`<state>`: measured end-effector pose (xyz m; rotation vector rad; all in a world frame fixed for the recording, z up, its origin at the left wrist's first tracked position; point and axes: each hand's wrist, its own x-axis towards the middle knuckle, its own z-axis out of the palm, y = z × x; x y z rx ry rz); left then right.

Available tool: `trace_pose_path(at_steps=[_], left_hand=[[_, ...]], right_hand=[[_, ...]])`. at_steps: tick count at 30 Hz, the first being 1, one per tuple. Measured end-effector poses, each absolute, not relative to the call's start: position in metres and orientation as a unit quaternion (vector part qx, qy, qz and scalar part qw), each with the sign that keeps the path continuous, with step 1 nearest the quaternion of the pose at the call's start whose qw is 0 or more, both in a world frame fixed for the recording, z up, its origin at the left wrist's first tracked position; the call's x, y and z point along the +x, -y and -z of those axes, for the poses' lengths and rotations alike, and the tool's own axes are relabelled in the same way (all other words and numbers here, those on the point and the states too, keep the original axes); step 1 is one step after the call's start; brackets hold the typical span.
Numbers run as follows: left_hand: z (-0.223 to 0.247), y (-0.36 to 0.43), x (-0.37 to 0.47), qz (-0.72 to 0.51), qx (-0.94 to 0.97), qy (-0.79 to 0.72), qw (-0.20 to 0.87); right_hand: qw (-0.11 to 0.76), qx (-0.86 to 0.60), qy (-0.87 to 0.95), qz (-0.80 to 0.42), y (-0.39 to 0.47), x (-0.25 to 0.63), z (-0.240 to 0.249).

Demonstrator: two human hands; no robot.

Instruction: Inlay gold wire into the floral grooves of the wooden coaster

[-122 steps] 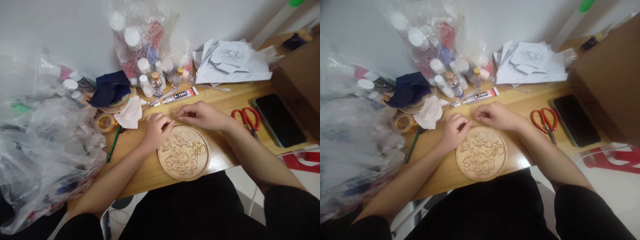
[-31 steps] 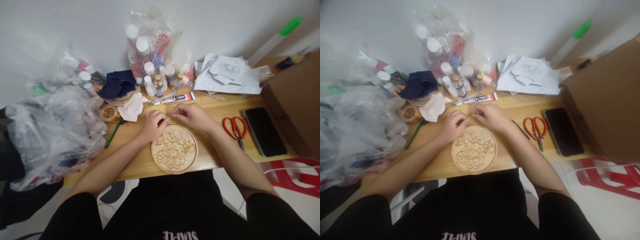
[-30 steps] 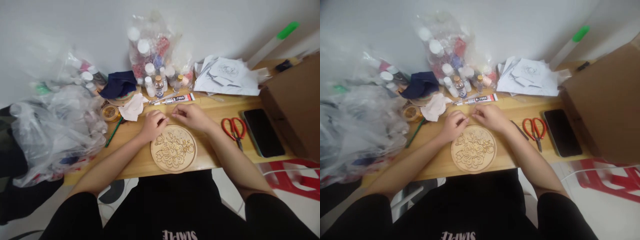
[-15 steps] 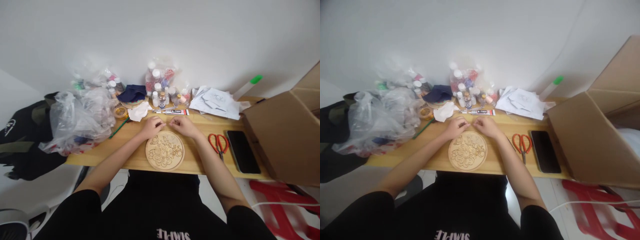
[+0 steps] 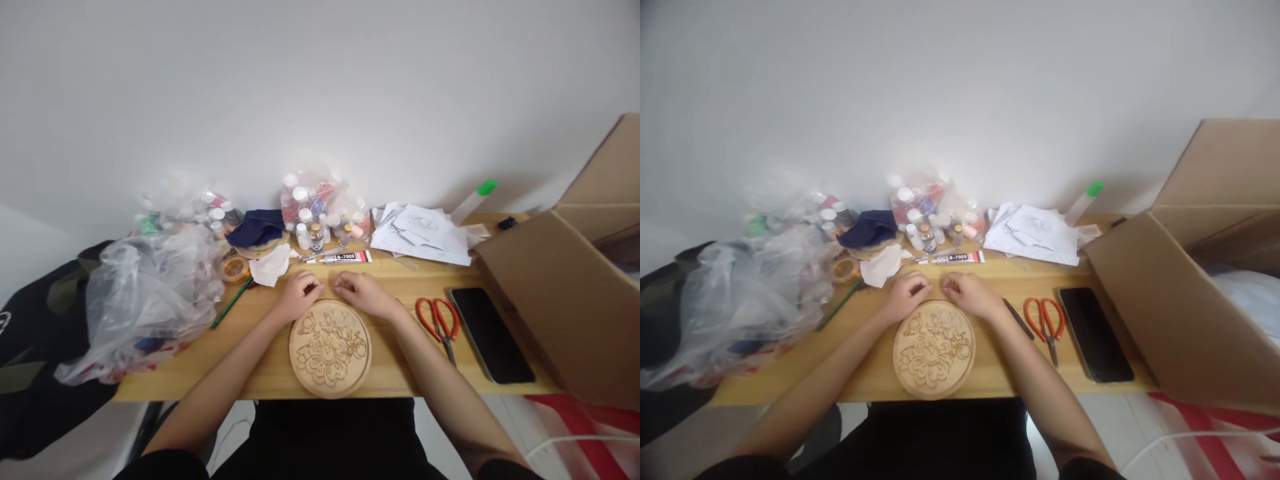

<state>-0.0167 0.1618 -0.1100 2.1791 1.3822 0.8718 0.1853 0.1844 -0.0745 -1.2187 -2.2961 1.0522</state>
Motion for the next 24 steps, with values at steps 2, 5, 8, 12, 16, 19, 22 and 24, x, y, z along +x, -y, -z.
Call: trace_pose_path(at_steps=[2,5,8,12,16,19,22,24], left_hand=[[0.108,-0.161,-0.015,-0.322,0.778,-0.495,0.216],[0.104,-0.161,-0.015,-0.334,0.771,-0.490,0.233],[0.101,-0.161,-0.017,-0.342,0.770,-0.476,0.252],[0.101,-0.161,-0.020,-0.355,0.773,-0.452,0.270],[0.102,-0.161,-0.021,-0.360,0.770,-0.445,0.281],[0.105,-0.161,-0.021,-0.366,0.766,-0.448,0.280],[0.110,-0.161,-0.021,-0.368,0.769,-0.444,0.276],[0.112,-0.162,-0.021,-0.366,0.774,-0.440,0.271]], right_hand=[[0.166,-0.439,0.801,-0.371,-0.184,0.184,0.075],[0.160,-0.453,0.795,-0.370,-0.183,0.183,0.075],[0.155,-0.462,0.792,-0.367,-0.183,0.183,0.074],[0.155,-0.469,0.792,-0.359,-0.182,0.184,0.072],[0.154,-0.475,0.792,-0.352,-0.179,0.184,0.071],[0.150,-0.473,0.794,-0.351,-0.177,0.182,0.070],[0.145,-0.471,0.799,-0.346,-0.174,0.181,0.068],[0.140,-0.466,0.809,-0.330,-0.172,0.180,0.066]])
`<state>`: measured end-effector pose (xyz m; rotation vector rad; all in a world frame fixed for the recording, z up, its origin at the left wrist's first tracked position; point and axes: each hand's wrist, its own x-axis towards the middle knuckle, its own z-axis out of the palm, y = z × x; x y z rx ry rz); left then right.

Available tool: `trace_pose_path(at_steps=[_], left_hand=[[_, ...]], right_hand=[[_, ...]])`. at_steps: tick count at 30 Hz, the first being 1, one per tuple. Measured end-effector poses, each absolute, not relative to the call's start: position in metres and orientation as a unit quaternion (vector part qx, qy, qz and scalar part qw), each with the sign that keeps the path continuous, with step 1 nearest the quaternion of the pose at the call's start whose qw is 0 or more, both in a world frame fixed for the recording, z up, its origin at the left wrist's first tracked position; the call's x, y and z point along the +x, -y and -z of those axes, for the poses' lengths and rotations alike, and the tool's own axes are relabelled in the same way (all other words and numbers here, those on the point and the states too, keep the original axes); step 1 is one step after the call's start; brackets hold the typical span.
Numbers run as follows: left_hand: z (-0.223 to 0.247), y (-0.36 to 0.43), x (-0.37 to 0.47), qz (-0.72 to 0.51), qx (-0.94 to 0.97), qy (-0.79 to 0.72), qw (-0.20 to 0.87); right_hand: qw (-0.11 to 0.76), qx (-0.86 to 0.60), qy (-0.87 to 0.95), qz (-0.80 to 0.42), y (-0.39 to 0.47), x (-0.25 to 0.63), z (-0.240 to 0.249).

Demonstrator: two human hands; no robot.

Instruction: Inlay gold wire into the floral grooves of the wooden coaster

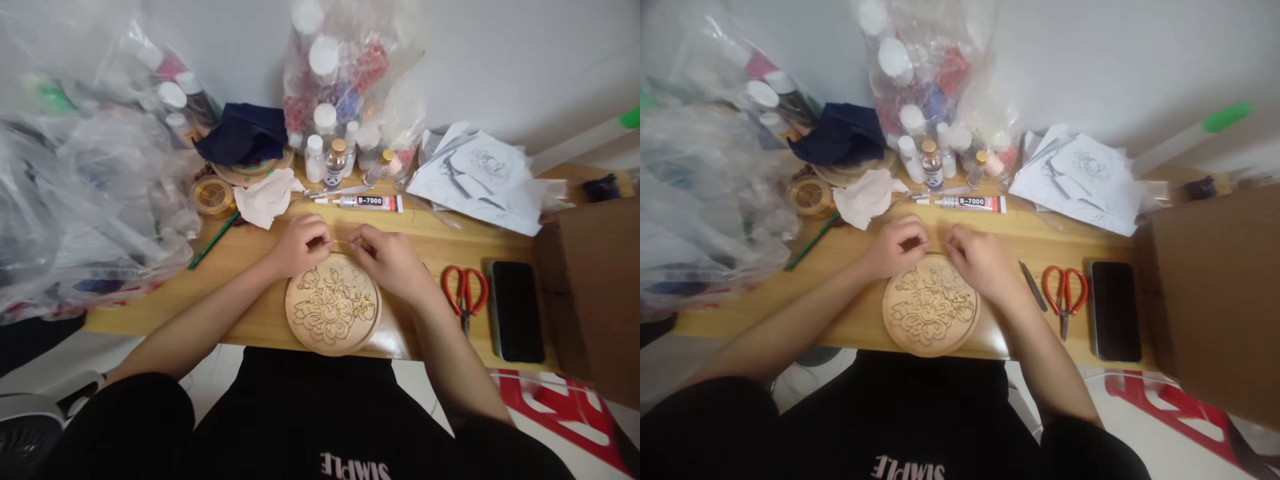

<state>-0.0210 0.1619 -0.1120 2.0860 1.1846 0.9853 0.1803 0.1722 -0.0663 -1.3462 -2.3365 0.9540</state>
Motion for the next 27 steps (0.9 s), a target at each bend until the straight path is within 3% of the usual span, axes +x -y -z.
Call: trace_pose_path(at_steps=[13,21,27], left_hand=[[0.1145,-0.1623,-0.0203,-0.354,0.794,-0.438,0.231],[0.1152,-0.1609,-0.0192,-0.353,0.795,-0.440,0.223],[0.1128,-0.1606,-0.0181,-0.362,0.788,-0.444,0.226]], right_hand=[[0.059,-0.484,0.828,-0.278,-0.1712,0.1777,0.0592],[0.072,-0.488,0.823,-0.283,-0.1724,0.1768,0.0613],[0.140,-0.502,0.810,-0.270,-0.1753,0.1803,0.0683]])
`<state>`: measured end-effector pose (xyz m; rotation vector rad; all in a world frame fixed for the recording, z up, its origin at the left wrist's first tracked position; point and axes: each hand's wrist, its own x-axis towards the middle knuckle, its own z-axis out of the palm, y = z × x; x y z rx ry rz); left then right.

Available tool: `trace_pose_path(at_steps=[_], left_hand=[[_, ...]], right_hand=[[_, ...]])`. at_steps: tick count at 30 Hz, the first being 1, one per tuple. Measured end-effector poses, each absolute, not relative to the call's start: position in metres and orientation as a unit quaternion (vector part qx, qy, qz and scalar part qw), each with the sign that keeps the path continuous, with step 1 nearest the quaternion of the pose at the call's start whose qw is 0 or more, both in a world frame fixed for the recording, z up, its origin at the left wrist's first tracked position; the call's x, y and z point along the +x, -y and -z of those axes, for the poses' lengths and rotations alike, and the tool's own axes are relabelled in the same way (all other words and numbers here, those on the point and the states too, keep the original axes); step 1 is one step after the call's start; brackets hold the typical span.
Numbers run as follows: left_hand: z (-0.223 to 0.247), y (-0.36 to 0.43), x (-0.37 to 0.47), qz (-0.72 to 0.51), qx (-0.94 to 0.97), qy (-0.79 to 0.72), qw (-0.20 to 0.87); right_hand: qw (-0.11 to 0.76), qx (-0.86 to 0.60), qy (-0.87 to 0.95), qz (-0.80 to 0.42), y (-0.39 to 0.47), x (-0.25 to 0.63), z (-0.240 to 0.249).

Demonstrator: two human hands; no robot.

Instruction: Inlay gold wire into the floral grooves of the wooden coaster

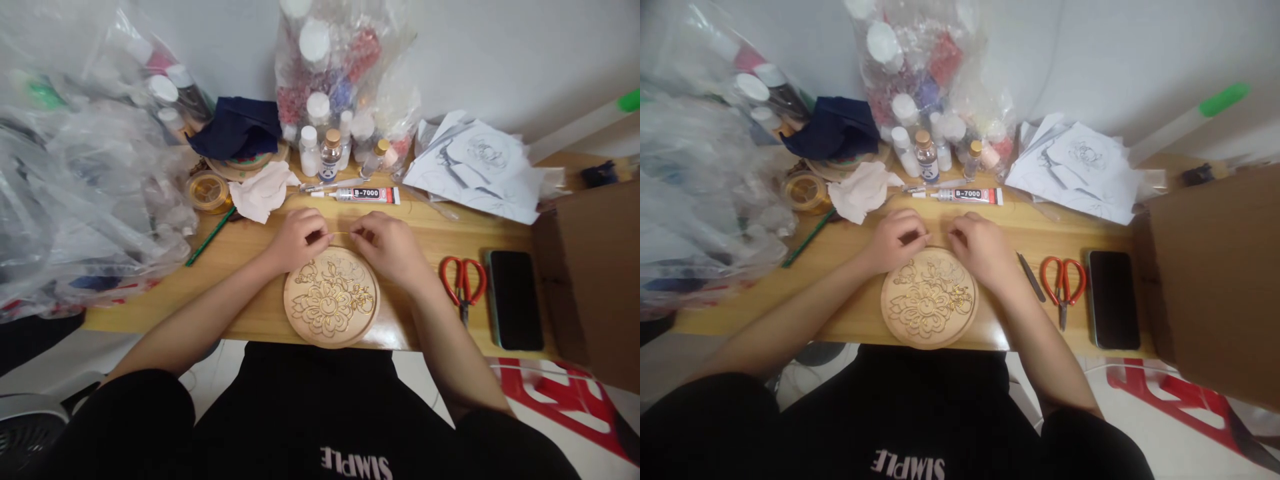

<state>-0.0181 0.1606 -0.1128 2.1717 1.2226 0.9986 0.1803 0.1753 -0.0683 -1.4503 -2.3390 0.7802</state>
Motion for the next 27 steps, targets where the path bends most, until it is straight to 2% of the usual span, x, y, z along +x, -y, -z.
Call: trace_pose_path(at_steps=[4,18,27], left_hand=[[0.1127,-0.1608,-0.0180,-0.372,0.780,-0.448,0.231],[0.1076,-0.1592,-0.0166,-0.378,0.777,-0.458,0.208],[0.1068,-0.1580,-0.0164,-0.377,0.766,-0.475,0.216]], right_hand=[[0.157,-0.508,0.808,-0.254,-0.1776,0.1820,0.0734],[0.074,-0.551,0.811,-0.181,-0.1816,0.1787,0.0729],[0.057,-0.555,0.809,-0.186,-0.1809,0.1793,0.0693]])
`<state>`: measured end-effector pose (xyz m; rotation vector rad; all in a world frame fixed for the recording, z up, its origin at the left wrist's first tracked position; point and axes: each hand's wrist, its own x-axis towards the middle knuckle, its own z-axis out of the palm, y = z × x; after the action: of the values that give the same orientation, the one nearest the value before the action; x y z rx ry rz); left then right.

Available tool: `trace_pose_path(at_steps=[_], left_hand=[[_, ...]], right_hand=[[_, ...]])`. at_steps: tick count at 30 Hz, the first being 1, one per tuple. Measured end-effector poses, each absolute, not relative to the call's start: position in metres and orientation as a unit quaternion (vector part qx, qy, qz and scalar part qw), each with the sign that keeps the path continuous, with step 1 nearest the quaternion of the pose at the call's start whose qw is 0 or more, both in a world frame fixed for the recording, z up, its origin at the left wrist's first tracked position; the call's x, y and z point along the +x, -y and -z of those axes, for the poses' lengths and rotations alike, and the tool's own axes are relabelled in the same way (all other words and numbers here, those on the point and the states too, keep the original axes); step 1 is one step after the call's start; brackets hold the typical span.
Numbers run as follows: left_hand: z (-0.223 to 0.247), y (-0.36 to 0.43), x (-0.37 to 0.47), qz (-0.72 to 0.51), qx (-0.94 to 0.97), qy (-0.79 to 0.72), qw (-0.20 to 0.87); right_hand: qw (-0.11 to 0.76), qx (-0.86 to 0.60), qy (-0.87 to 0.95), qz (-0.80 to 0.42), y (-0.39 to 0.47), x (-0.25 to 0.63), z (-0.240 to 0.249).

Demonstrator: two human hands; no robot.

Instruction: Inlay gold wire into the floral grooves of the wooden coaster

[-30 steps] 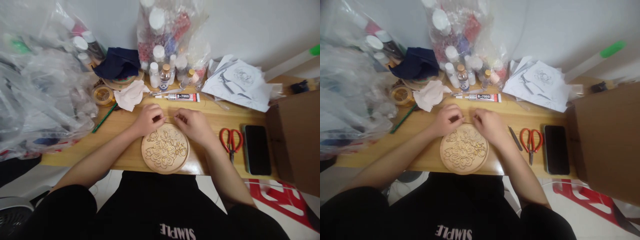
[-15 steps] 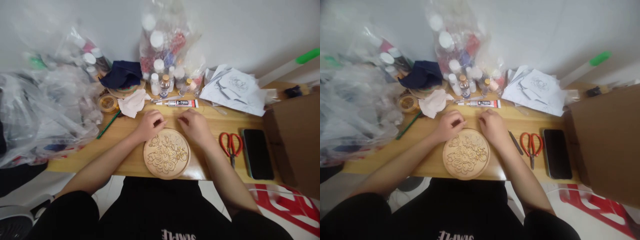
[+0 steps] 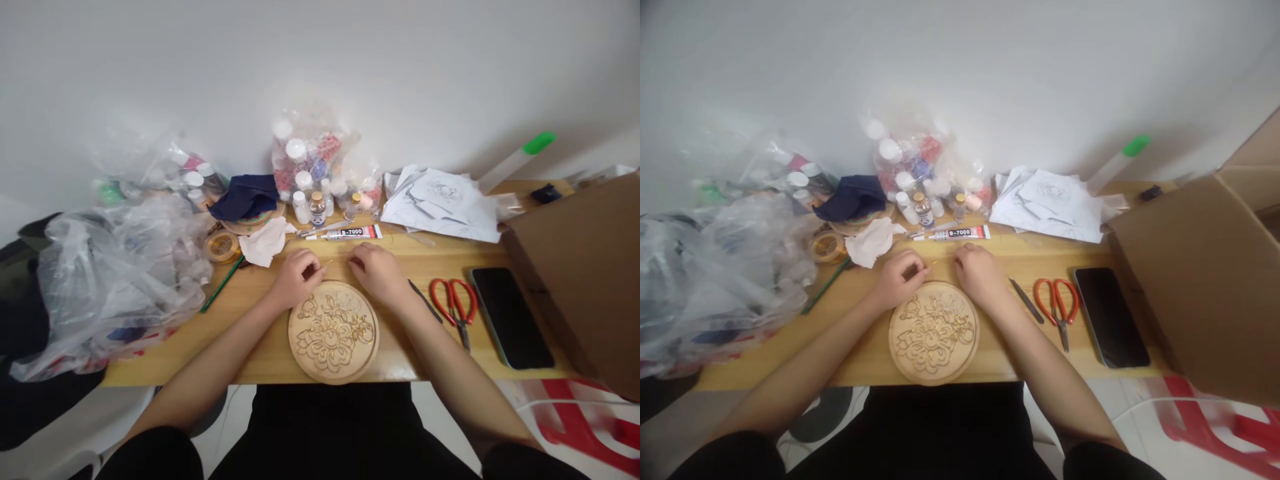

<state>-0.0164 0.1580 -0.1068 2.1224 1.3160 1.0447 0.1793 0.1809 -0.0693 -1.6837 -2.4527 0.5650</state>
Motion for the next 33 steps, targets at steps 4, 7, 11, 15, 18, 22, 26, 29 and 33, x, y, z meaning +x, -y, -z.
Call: trace_pose_path(at_steps=[4,7,11,15,18,22,26,29,33], left_hand=[[0.109,-0.157,-0.016,-0.387,0.750,-0.494,0.211],[0.111,-0.157,-0.014,-0.394,0.747,-0.495,0.206],[0.113,-0.157,-0.011,-0.398,0.749,-0.493,0.193],[0.114,-0.157,-0.012,-0.391,0.757,-0.493,0.177],[0.114,-0.158,-0.013,-0.383,0.762,-0.493,0.171],[0.116,-0.159,-0.014,-0.376,0.764,-0.496,0.170],[0.118,-0.160,-0.015,-0.372,0.768,-0.494,0.168],[0.119,-0.160,-0.016,-0.373,0.773,-0.489,0.157],[0.118,-0.159,-0.019,-0.373,0.787,-0.475,0.129]], right_hand=[[0.065,-0.553,0.810,-0.185,-0.179,0.179,0.067],[0.074,-0.551,0.811,-0.185,-0.178,0.178,0.066],[0.091,-0.537,0.817,-0.190,-0.177,0.177,0.065],[0.106,-0.527,0.821,-0.192,-0.176,0.178,0.064],[0.117,-0.519,0.824,-0.196,-0.175,0.178,0.066],[0.131,-0.517,0.820,-0.207,-0.175,0.175,0.072],[0.148,-0.521,0.810,-0.225,-0.179,0.180,0.066],[0.195,-0.548,0.783,-0.220,-0.177,0.201,0.042],[0.320,-0.661,0.668,-0.118,-0.156,0.246,0.003]])
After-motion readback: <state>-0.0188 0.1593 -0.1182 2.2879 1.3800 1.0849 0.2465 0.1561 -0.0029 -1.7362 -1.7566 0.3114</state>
